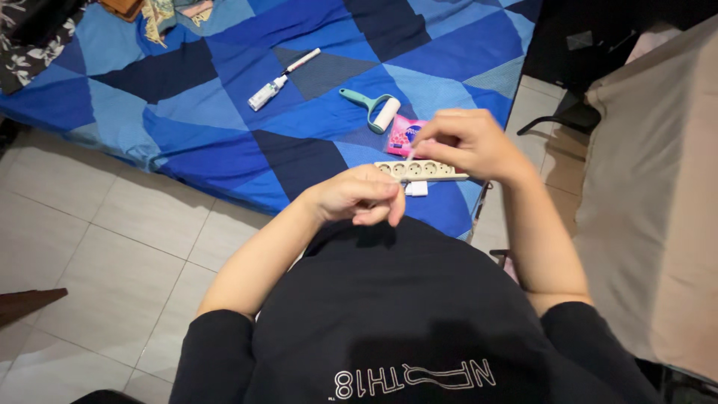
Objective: The person organizes personal items in a bedroom, starting by coiling a white charging cable and placing it on a bed. They then pick up a small brown wallet and a white spray bottle, moving to a vanity table to place the items among various toiletries and cosmetics.
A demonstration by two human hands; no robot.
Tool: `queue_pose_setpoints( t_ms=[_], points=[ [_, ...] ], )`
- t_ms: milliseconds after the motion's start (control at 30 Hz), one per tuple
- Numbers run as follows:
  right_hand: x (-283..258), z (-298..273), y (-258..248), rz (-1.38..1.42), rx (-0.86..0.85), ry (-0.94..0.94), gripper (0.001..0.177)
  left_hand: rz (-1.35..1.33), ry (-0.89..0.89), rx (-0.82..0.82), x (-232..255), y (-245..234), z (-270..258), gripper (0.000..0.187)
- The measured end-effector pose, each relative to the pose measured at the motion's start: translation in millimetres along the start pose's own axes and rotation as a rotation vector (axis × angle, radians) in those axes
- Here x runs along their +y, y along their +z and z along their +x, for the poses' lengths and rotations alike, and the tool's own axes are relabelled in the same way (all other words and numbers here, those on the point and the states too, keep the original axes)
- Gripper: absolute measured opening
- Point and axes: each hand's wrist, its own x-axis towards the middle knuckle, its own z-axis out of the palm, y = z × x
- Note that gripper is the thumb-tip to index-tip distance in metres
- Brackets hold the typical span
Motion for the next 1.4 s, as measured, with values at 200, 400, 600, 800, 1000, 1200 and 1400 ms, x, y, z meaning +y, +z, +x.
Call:
queue_pose_setpoints(
  t_ms=[200,400,600,800,1000,1200,1400],
  points=[
    [28,-11,68,0.289,0.091,0.244,0.020,-0.472,0.754,0.374,5,-16,11,0.045],
    [-2,-34,64,-0.189,0.084,-0.051,0.018,0.705,0.620,0.781,2,-28,8,0.060],
    [-28,-23,0,-0.361,0.024,-0.151,0.015,1.370,0.095,0.454,-6,-2,21,0.042],
    [38,-10,-5,0.143,-0.088,-0.014,0.010,0.374,0.104,0.167,1,23,29,0.033],
    [80,-16,98,0.462,-0.029,0.342,0.026,-0.411,0.647,0.383,6,6,23,0.046],
    [7,-25,91,-0.184,0.014,-0.060,0.014,0.353,0.499,0.740,-23,-27,18,0.055],
    [-25,-11,18,-0.373,-0.085,-0.305,0.012,1.044,0.153,0.450,-50,-25,25,0.049]
  ],
)
